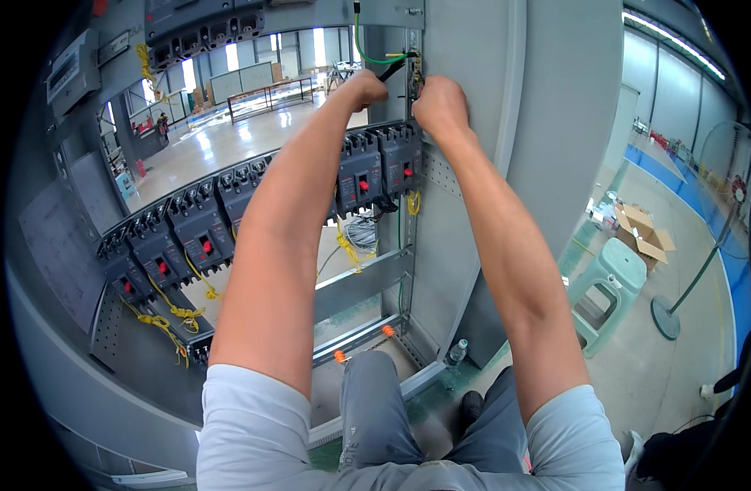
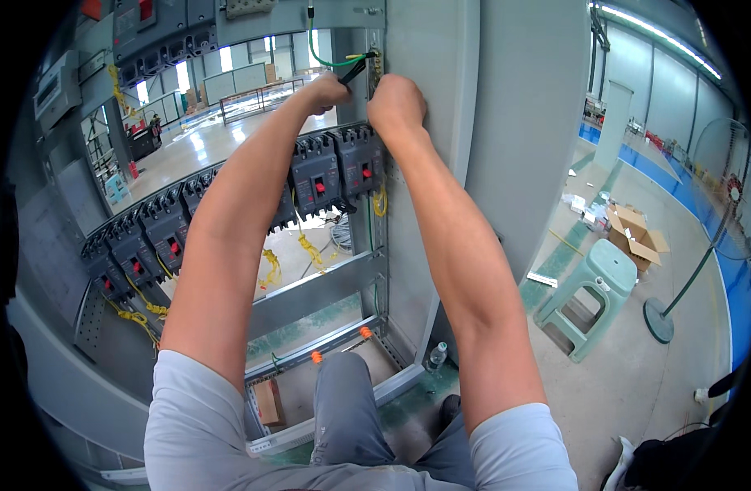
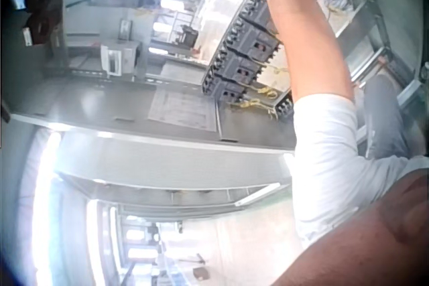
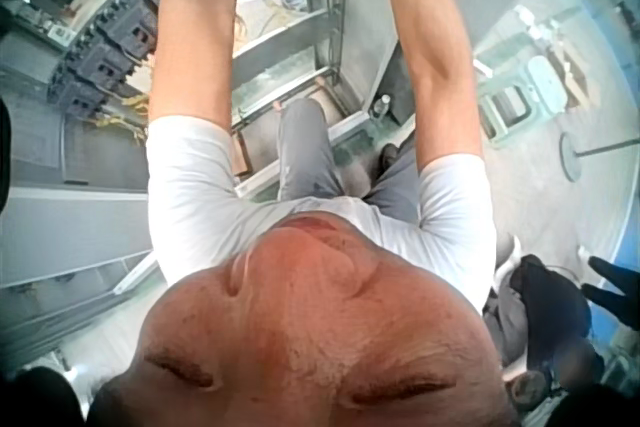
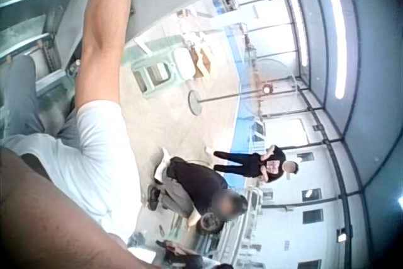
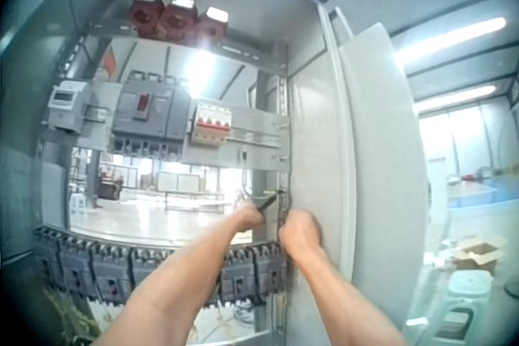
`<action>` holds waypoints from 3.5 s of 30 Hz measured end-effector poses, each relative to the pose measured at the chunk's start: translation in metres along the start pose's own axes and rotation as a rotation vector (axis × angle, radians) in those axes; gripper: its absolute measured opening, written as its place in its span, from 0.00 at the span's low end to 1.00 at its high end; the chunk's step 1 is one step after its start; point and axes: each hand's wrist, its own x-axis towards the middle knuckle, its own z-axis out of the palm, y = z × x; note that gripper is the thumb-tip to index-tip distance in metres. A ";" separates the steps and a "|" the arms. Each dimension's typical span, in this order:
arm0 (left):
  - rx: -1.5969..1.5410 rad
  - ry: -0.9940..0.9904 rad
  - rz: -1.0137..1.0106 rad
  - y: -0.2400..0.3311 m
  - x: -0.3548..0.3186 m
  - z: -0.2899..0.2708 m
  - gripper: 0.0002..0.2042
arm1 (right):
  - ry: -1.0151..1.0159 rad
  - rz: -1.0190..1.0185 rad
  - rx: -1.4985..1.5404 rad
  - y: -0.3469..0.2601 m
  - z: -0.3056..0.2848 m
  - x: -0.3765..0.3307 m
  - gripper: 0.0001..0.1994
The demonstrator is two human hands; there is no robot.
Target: The person sits on the floor in front of an open electrical panel and uses pliers to cut and bundle black wires with zip ties. They repeatedly reach for more zip ties from a nearby bag and continue securing wire bundles inside the panel.
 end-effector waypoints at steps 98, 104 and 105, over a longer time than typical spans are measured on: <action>-0.354 -0.311 0.089 0.018 -0.055 -0.012 0.11 | 0.073 0.260 1.031 0.022 0.033 -0.014 0.07; -0.364 -0.336 0.114 0.020 -0.058 -0.010 0.10 | 0.063 0.246 1.025 0.027 0.038 -0.010 0.05; -0.346 -0.338 0.124 0.020 -0.057 -0.010 0.10 | 0.069 0.239 1.021 0.027 0.038 -0.011 0.05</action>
